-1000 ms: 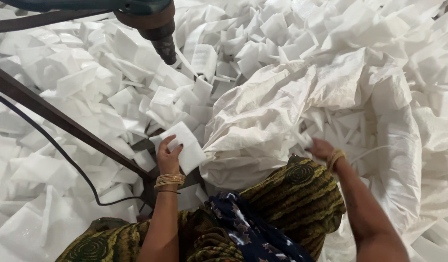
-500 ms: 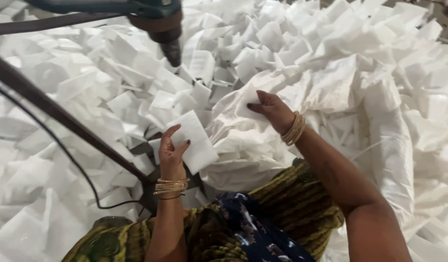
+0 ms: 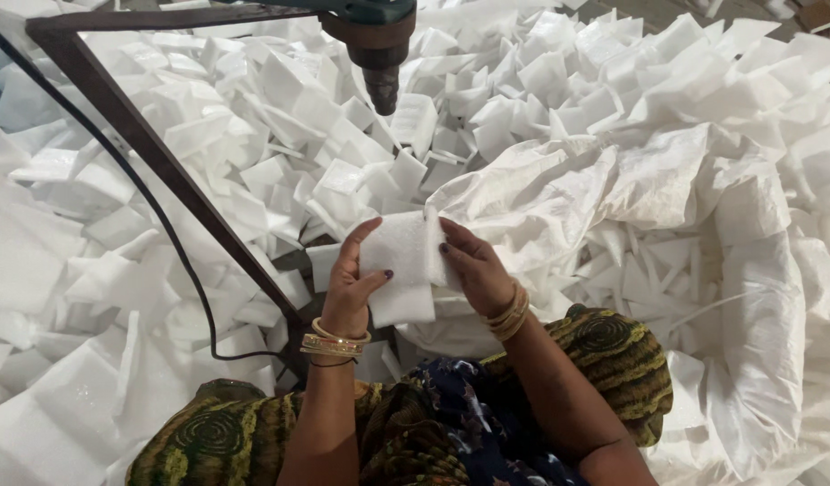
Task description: The person sits on the floor and repeatedly picks up white foam pieces, presses them under a heat-sealing tool, and places them into a white sack. The process is repeated continuously with each piece handled individually.
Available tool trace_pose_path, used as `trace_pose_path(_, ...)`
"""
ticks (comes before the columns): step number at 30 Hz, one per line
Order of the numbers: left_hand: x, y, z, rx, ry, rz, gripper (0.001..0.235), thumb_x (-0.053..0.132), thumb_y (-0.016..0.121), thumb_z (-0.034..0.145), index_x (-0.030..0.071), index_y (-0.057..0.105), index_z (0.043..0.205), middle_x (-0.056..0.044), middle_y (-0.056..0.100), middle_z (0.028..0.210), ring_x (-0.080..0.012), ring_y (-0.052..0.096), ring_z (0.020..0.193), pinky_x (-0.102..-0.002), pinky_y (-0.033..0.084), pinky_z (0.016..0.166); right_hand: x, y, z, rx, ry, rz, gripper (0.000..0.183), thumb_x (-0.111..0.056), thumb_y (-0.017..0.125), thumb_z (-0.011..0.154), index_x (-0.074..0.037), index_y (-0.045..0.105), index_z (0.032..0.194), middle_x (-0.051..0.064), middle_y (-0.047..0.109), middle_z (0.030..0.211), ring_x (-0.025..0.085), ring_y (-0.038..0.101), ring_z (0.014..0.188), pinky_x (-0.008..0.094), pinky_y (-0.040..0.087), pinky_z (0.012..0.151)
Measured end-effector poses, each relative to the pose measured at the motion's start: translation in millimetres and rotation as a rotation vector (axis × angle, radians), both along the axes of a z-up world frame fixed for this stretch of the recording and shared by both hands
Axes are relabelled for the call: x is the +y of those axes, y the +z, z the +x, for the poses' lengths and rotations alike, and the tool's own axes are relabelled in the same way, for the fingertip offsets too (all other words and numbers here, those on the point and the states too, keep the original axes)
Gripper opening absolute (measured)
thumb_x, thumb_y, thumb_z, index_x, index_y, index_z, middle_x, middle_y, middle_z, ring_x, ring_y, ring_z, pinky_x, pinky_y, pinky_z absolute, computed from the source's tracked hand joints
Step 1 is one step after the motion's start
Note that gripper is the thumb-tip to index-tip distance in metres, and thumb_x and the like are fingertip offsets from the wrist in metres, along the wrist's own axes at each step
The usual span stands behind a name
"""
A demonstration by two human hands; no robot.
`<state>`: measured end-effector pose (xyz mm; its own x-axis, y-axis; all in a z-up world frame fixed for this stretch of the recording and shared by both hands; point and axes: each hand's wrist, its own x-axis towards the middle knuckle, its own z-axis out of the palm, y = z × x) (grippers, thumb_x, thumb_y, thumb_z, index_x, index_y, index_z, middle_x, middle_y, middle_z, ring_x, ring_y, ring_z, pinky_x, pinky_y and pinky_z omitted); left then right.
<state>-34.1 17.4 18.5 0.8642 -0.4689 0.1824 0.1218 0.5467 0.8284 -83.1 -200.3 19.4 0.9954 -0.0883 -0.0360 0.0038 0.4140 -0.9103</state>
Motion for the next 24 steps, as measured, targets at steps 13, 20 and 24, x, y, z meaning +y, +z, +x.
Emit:
trace_pose_path(13,-13,-7,-2,-0.071,0.020,0.114,0.082,-0.010,0.073,0.079,0.009,0.047,0.154,-0.006,0.064,0.129,-0.0125,0.064,0.109,-0.029,0.057,0.095,27,-29,-4,-0.266,-0.203,-0.101,0.029,-0.005,0.053,0.104,-0.002,0.055,0.132,0.011,0.062,0.129,0.018,0.060,0.118,0.034,0.049,0.104)
trace_pose_path(20,-12,-14,1,0.012,0.003,0.110,0.088,-0.010,0.076,0.074,0.007,0.045,0.155,-0.009,0.063,0.135,-0.0149,0.064,0.111,-0.029,0.058,0.096,37,-38,-2,-0.164,-0.209,-0.127,0.051,-0.016,0.050,0.104,-0.001,0.042,0.152,0.018,0.049,0.152,0.026,0.046,0.139,0.041,0.039,0.114)
trace_pose_path(24,-12,-21,5,-0.036,0.014,0.086,0.087,-0.010,0.076,0.074,0.006,0.045,0.154,-0.009,0.056,0.146,-0.0144,0.060,0.121,-0.029,0.056,0.101,37,-44,1,-0.192,-0.181,-0.220,0.058,-0.018,0.043,0.106,-0.002,0.032,0.160,0.016,0.031,0.168,0.026,0.022,0.158,0.038,0.020,0.127)
